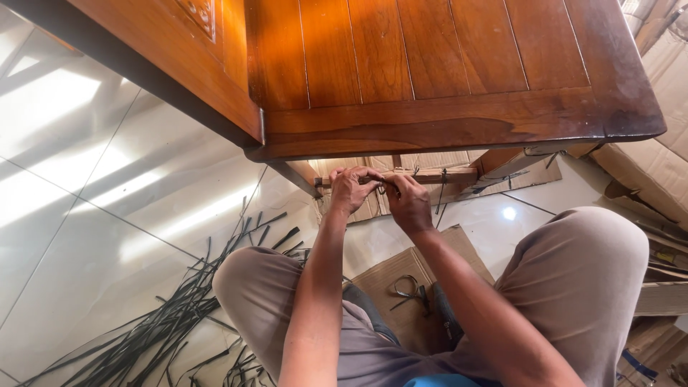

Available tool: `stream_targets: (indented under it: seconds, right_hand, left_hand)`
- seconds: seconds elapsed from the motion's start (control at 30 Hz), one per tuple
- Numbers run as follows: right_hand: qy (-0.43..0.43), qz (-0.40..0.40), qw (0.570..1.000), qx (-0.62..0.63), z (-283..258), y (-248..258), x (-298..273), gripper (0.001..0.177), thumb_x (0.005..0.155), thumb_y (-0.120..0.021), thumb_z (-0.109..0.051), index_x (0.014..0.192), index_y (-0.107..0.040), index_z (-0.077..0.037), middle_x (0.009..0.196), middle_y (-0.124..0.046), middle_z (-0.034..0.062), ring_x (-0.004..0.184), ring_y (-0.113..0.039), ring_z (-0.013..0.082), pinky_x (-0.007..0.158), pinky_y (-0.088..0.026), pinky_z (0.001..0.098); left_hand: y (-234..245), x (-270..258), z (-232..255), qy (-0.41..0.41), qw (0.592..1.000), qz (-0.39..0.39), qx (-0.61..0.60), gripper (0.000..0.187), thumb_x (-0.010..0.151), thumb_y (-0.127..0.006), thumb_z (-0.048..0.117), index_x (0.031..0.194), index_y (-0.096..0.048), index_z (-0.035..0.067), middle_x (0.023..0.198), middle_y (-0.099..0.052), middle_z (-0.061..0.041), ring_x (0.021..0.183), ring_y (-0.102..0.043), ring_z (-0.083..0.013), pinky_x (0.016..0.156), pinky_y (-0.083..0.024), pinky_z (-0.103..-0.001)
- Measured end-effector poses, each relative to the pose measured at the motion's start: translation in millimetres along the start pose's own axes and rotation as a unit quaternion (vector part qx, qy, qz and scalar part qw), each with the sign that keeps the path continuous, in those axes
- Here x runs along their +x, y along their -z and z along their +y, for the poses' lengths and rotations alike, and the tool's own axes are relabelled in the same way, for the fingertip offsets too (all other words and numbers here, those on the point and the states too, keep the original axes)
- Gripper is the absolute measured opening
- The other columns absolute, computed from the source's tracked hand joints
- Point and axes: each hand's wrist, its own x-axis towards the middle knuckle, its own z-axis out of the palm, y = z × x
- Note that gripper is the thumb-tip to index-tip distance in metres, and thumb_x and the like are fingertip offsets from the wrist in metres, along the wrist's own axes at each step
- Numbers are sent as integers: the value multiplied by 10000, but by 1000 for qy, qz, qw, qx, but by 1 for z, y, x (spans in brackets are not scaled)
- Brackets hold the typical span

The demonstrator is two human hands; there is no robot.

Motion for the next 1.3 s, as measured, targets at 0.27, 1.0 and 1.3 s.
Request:
stream_targets:
  seconds: [0.27,1.0,1.3]
  right_hand:
    - [-250,-68,961,91,-5,6,10,107,856,-804,-276,926,-747,-218,659,-729,-32,641,-731,124,708,-551,280]
    - [-473,-74,739,474,-2,-3,11,121,944,-751,-198,930,-689,-94,792,-721,51,618,-556,59,574,-502,177]
    - [-390,-60,830,395,-2,-6,-1,134,931,-767,-124,979,-728,-5,762,-703,149,589,-616,116,545,-543,243]
  left_hand:
    - [3,-3,7,7,1000,-4,-25,132,871,-786,378,998,-762,406,1115,-772,154,1124,-704,-140,1154,-227,-462]
    - [24,-12,48,31,993,-4,-114,217,885,-792,521,1030,-779,360,874,-791,100,1032,-726,-136,1229,-124,-456]
    - [-8,1,-4,15,993,87,-75,142,956,-760,470,1018,-785,345,947,-790,79,954,-742,-148,1152,-295,-430]
